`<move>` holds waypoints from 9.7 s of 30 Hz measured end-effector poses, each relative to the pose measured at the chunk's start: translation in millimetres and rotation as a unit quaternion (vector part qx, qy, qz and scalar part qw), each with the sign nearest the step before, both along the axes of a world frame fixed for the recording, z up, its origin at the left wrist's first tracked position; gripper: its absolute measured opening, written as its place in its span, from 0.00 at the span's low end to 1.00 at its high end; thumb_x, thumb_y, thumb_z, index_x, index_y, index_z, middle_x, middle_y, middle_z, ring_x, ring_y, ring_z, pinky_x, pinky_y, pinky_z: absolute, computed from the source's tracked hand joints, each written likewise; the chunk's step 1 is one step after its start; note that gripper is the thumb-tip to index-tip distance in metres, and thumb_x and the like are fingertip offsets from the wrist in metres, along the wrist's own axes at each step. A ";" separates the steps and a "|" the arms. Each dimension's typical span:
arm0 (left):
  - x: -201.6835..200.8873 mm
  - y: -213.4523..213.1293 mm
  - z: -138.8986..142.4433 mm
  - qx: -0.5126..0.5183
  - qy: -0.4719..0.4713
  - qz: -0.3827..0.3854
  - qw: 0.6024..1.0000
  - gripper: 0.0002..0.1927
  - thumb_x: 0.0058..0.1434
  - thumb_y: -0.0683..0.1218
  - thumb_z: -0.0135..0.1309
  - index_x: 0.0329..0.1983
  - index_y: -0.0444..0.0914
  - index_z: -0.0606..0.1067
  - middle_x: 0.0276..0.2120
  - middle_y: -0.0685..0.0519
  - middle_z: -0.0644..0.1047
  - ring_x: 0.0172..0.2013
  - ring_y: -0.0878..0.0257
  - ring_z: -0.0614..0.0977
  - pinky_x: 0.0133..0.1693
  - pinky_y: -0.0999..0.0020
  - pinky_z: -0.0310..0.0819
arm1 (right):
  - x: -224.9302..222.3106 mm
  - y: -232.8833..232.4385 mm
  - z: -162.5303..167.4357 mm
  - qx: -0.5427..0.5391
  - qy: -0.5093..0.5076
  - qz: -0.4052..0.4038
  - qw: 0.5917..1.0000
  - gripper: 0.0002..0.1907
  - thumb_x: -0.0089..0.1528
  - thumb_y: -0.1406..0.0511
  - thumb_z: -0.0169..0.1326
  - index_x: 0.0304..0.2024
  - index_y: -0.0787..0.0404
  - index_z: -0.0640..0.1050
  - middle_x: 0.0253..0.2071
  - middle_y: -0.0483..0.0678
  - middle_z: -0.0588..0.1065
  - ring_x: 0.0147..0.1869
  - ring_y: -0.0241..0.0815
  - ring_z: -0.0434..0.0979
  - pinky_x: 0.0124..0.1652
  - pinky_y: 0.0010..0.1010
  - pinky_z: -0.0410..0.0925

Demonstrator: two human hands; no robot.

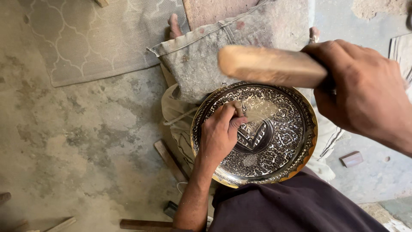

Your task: The person sits on the floor with an engraved brass tray on their lap, holds a small punch against the tray's central motif with one hand, and strikes the punch with a wooden mallet held in the other hand, repositioning the punch repeatedly to work the raised design.

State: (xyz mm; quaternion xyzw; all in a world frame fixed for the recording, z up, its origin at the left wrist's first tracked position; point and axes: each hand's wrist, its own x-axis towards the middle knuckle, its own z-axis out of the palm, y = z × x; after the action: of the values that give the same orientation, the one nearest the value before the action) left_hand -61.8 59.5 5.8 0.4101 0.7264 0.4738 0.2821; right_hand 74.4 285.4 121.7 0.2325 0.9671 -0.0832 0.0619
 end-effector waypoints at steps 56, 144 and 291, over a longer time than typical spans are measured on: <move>7.4 -3.8 -6.6 -0.032 0.018 0.044 0.998 0.13 0.71 0.51 0.54 0.46 0.36 0.70 0.34 0.50 0.79 0.34 0.53 0.85 0.35 0.57 0.77 | -11.4 -6.5 -11.0 0.177 -0.157 0.124 0.964 0.20 0.64 0.54 0.54 0.58 0.45 0.74 0.43 0.41 0.80 0.43 0.39 0.82 0.44 0.33 0.74; -33.0 25.7 7.3 -0.033 0.066 -0.241 0.968 0.19 0.62 0.32 0.50 0.54 0.40 0.76 0.37 0.46 0.82 0.37 0.55 0.88 0.34 0.64 0.82 | 94.8 -60.7 -56.2 -0.086 0.015 -0.214 0.973 0.24 0.58 0.70 0.58 0.57 0.58 0.77 0.44 0.53 0.80 0.44 0.51 0.82 0.44 0.44 0.74; 69.1 11.5 -29.4 0.006 0.004 0.039 0.999 0.11 0.70 0.49 0.57 0.49 0.38 0.74 0.34 0.55 0.82 0.35 0.65 0.86 0.31 0.71 0.85 | 119.6 -50.2 -113.3 -0.439 0.025 -0.290 0.850 0.28 0.66 0.55 0.42 0.61 0.68 0.71 0.50 0.63 0.79 0.53 0.54 0.79 0.53 0.41 0.70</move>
State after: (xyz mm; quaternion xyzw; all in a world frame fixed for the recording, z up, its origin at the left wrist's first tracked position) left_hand 7.3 71.0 -23.6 0.3846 0.7402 0.4874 0.2582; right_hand 194.0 235.1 8.4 0.4485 0.7199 -0.5188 0.1069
